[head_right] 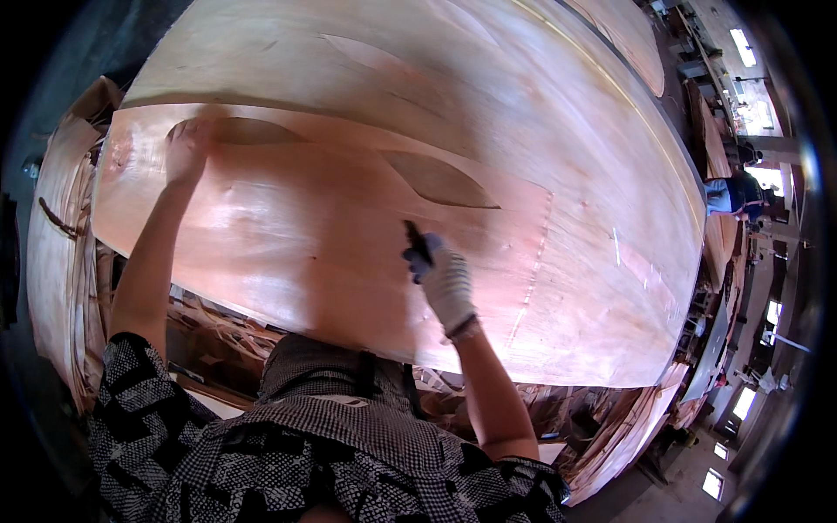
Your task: The person processes wood veneer panels by aligning large thin sheets on a workbench, smoothing the surface, and using a knife to trim excess material along the edges and cutouts.
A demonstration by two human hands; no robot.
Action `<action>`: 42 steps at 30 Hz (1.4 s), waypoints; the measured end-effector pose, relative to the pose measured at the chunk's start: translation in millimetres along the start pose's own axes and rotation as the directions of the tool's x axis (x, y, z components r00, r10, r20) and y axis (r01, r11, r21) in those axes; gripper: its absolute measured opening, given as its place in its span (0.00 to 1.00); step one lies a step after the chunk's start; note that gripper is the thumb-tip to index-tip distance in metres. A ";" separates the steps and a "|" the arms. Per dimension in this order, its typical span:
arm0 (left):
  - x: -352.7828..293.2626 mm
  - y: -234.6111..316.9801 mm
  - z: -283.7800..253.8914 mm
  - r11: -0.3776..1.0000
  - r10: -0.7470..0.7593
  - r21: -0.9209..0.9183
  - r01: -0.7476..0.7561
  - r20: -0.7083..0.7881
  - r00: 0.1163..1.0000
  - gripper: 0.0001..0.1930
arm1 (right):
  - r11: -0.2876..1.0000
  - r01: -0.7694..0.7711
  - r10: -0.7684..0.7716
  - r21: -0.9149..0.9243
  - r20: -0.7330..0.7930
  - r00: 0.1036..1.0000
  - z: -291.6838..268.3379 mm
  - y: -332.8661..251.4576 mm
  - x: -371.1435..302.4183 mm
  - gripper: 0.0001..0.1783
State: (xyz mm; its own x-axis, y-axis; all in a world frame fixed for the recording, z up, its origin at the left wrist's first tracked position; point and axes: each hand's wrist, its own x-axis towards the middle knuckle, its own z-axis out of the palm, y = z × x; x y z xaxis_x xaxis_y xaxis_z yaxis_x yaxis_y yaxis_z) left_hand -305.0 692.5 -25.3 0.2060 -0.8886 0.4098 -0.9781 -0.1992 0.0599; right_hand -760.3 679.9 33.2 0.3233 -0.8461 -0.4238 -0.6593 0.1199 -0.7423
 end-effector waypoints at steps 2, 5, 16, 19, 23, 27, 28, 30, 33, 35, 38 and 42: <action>-6.7 23.1 9.3 0.960 0.046 -0.269 -0.082 -0.138 0.989 0.15 | 0.981 0.043 -0.050 -0.191 -0.032 0.998 33.8 28.3 24.7 0.12; -64.7 121.5 4.6 0.807 0.238 -0.584 -0.090 0.180 0.954 0.21 | 0.893 0.143 -0.238 -0.428 -0.178 0.955 40.7 22.9 26.4 0.11; -80.8 70.6 3.8 0.930 -0.306 -0.202 0.308 0.042 0.951 0.23 | 0.596 0.495 -0.336 -0.633 0.363 0.869 167.2 -111.6 111.5 0.13; -72.0 79.1 5.1 0.930 -0.298 -0.221 0.295 0.022 0.954 0.23 | 0.612 0.505 -0.385 -0.609 0.328 0.863 195.8 -141.3 136.6 0.14; -89.5 64.8 4.9 0.932 -0.331 -0.135 0.335 0.051 0.942 0.22 | 0.529 0.472 -0.198 -0.705 0.438 0.877 170.4 -104.9 84.6 0.14; -85.8 97.0 11.4 0.741 -0.372 -0.568 0.358 0.097 0.923 0.23 | 0.425 0.434 -0.097 -0.794 0.437 0.894 122.1 -54.7 43.6 0.11; -92.7 119.8 8.4 0.720 -0.243 -0.637 0.277 0.143 0.959 0.23 | 0.412 0.416 -0.059 -0.810 0.432 0.900 119.8 -49.5 41.8 0.10; -92.7 180.5 -23.3 0.719 0.183 -0.694 0.036 0.239 0.954 0.24 | 0.412 0.450 -0.108 -0.792 0.448 0.888 102.6 -40.7 39.4 0.09; -107.8 201.1 -15.7 0.847 0.175 -0.531 -0.035 0.216 0.960 0.25 | 0.447 0.556 -0.244 -0.700 0.503 0.829 52.8 3.5 30.9 0.07; -110.4 203.9 -13.6 0.882 0.163 -0.470 -0.045 0.214 0.963 0.24 | 0.341 0.558 -0.291 -0.756 0.480 0.828 -7.8 67.9 22.2 0.07; -111.6 204.4 -14.1 0.915 0.155 -0.399 -0.066 0.195 0.968 0.23 | 0.215 0.425 -0.142 -0.879 0.403 0.904 -116.7 135.2 3.1 0.08; -114.1 204.1 -12.0 0.918 0.154 -0.390 -0.070 0.190 0.970 0.24 | 0.115 0.508 -0.270 -0.853 0.465 0.843 -145.1 129.9 8.1 0.07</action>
State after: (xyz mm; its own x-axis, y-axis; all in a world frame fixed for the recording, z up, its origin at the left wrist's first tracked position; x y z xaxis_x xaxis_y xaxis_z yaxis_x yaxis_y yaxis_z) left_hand -528.6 758.2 -49.0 0.0546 -0.9707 0.2340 -0.9237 0.0399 0.3810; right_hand -941.9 613.1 8.6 0.7667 -0.5037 -0.3981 -0.4908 -0.8596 0.1423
